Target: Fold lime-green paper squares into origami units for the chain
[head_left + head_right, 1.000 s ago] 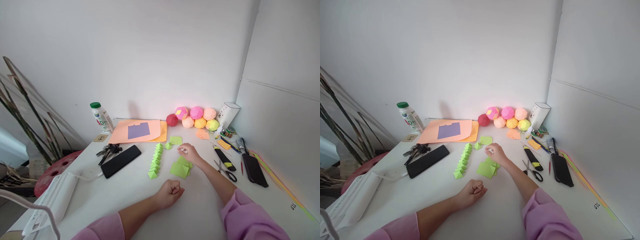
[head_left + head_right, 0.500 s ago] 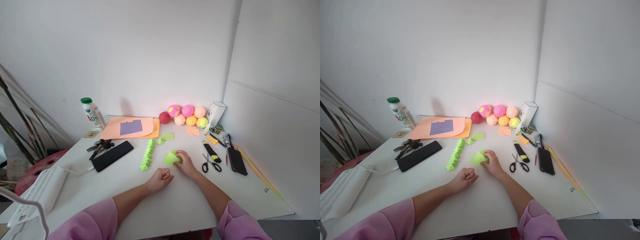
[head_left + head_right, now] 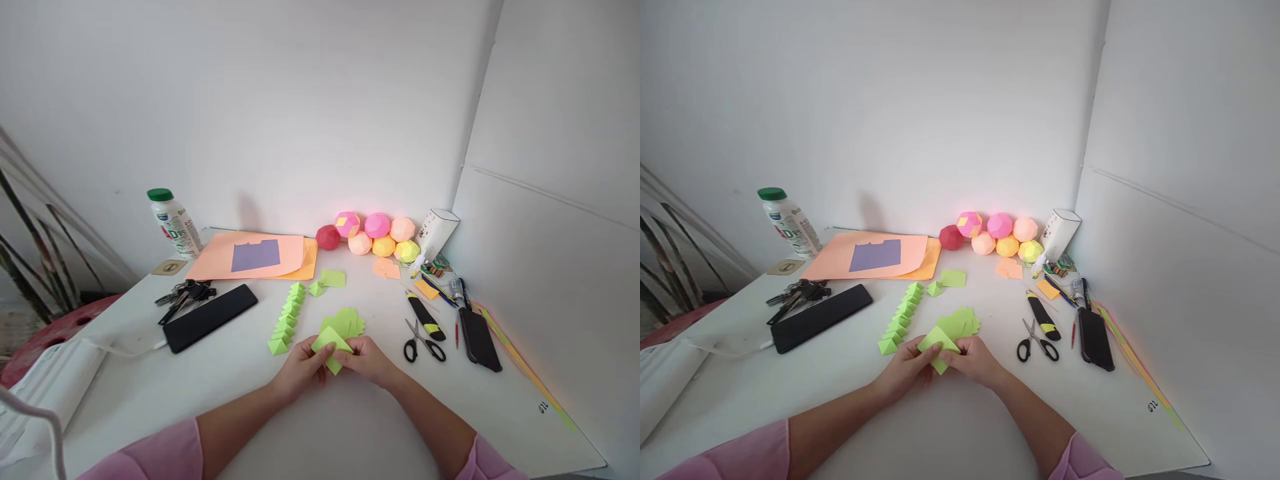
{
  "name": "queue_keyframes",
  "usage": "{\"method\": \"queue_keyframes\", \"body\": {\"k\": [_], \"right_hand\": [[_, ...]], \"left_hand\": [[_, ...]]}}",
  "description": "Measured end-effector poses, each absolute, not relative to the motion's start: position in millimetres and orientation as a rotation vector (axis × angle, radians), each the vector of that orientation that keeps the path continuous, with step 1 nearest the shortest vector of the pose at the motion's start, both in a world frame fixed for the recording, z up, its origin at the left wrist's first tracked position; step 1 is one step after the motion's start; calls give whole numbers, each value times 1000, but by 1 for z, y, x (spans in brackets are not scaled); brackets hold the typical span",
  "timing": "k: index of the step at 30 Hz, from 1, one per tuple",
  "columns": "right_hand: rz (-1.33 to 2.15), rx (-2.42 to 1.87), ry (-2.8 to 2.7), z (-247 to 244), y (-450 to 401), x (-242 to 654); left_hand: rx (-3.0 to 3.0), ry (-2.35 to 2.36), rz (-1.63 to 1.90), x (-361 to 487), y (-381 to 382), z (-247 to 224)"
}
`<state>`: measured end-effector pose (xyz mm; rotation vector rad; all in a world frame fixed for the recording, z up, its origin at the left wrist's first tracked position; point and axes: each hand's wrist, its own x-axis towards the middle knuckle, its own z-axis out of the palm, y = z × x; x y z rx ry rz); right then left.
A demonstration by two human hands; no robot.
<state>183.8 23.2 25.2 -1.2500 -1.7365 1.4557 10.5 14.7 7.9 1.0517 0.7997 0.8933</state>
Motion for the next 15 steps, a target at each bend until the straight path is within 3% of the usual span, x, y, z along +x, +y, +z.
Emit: {"method": "queue_keyframes", "body": {"k": [4,15], "right_hand": [[1175,-1200,-1838,39,16,187],[913,-851,-2108,39,20,191]], "left_hand": [[985,821,838,8,17,1],[986,812,718,6,18,11]]}}
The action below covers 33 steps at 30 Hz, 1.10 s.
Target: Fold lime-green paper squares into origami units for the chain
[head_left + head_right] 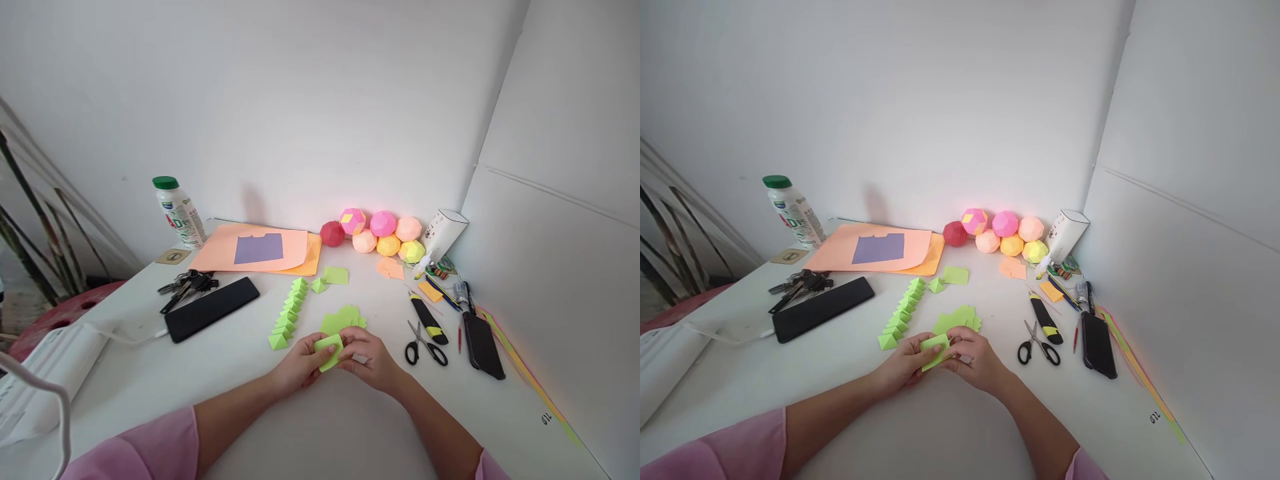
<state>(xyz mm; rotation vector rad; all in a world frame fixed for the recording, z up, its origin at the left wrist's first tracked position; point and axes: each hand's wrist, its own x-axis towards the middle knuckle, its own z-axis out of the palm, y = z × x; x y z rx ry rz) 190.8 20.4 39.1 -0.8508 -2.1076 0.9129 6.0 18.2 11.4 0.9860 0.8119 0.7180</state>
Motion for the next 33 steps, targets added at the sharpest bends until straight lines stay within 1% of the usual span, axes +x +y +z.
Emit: {"method": "queue_keyframes", "body": {"k": [3,9,13,20,33], "right_hand": [[951,-915,-1991,36,20,187],[1174,-1151,-1680,33,20,182],[1336,-1192,-1582,31,19,182],[1514,-1191,-1514,27,20,182],[1501,-1239,-1542,30,20,180]], "left_hand": [[1044,767,710,7,16,13],[986,660,884,9,12,12],[1040,697,862,11,11,7],[1079,682,832,9,12,1],[1082,776,817,10,12,1]]}}
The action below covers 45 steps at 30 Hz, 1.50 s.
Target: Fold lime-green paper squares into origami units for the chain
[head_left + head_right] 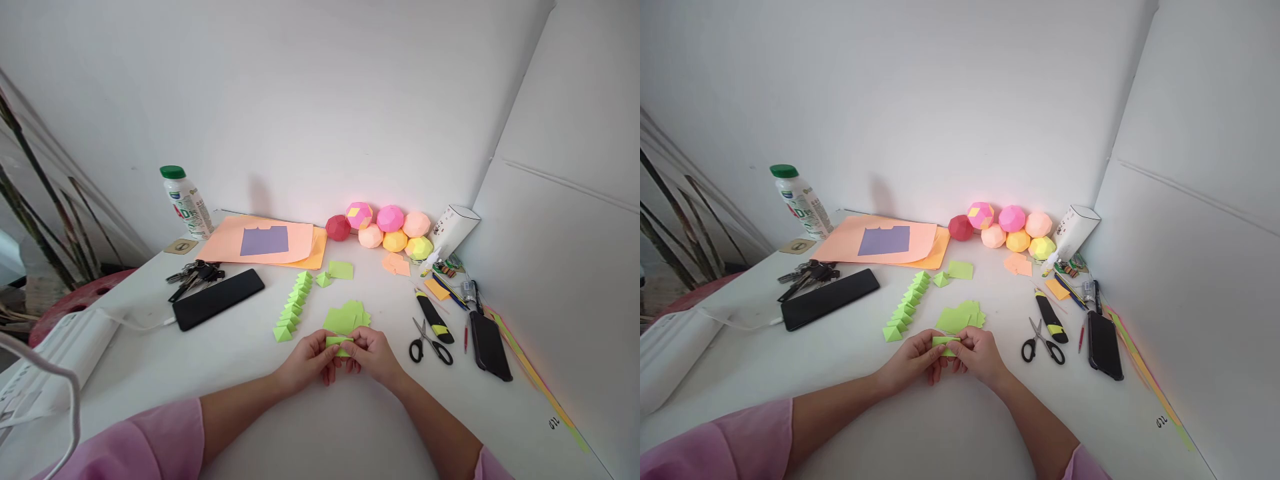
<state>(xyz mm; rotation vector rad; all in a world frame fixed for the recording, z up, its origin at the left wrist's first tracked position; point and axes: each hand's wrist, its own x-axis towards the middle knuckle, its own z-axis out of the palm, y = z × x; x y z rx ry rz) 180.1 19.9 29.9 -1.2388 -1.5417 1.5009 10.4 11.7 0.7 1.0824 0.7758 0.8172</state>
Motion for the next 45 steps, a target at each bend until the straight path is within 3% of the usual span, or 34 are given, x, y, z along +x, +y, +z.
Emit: {"method": "queue_keyframes", "body": {"k": [45], "right_hand": [[1516,-1208,-1501,30,18,182]], "left_hand": [[1080,803,763,10,11,6]]}}
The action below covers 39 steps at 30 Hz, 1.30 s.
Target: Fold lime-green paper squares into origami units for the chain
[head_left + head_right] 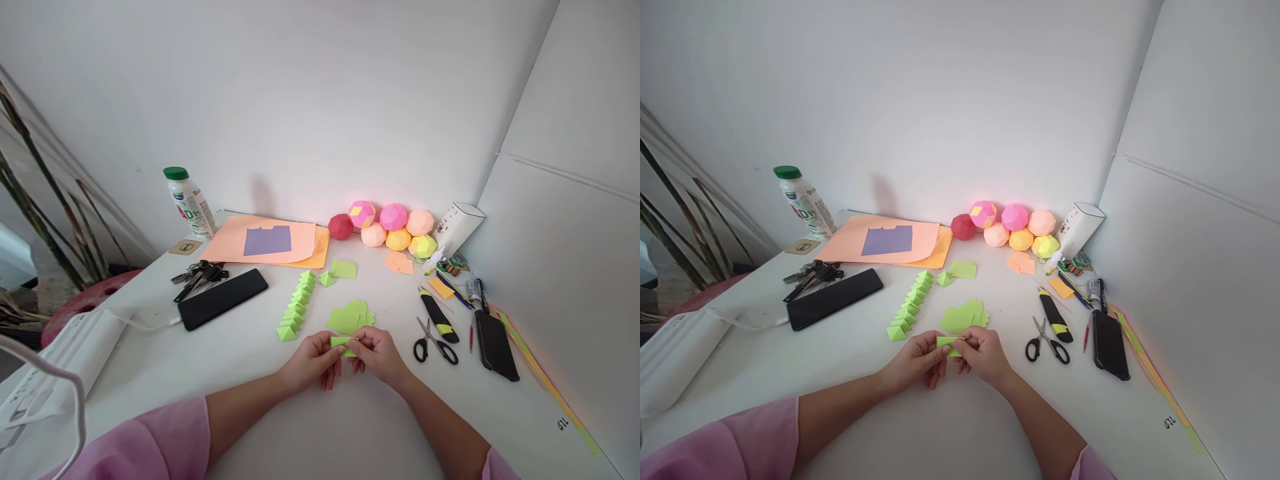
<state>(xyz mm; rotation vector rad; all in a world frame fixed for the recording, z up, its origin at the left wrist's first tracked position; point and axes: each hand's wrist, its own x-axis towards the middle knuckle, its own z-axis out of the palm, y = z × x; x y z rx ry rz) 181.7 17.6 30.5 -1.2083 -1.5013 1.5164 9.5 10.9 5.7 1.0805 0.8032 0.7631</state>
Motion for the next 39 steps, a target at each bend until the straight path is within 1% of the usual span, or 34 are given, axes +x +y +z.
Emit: {"method": "queue_keyframes", "body": {"k": [18,30,39], "right_hand": [[1501,-1187,-1541,32,19,185],[1547,-1123,-1589,29,13,176],[1435,-1197,-1670,26,16,177]], "left_hand": [[1139,749,708,7,11,6],[1138,743,776,9,10,6],[1150,758,809,10,8,4]]}}
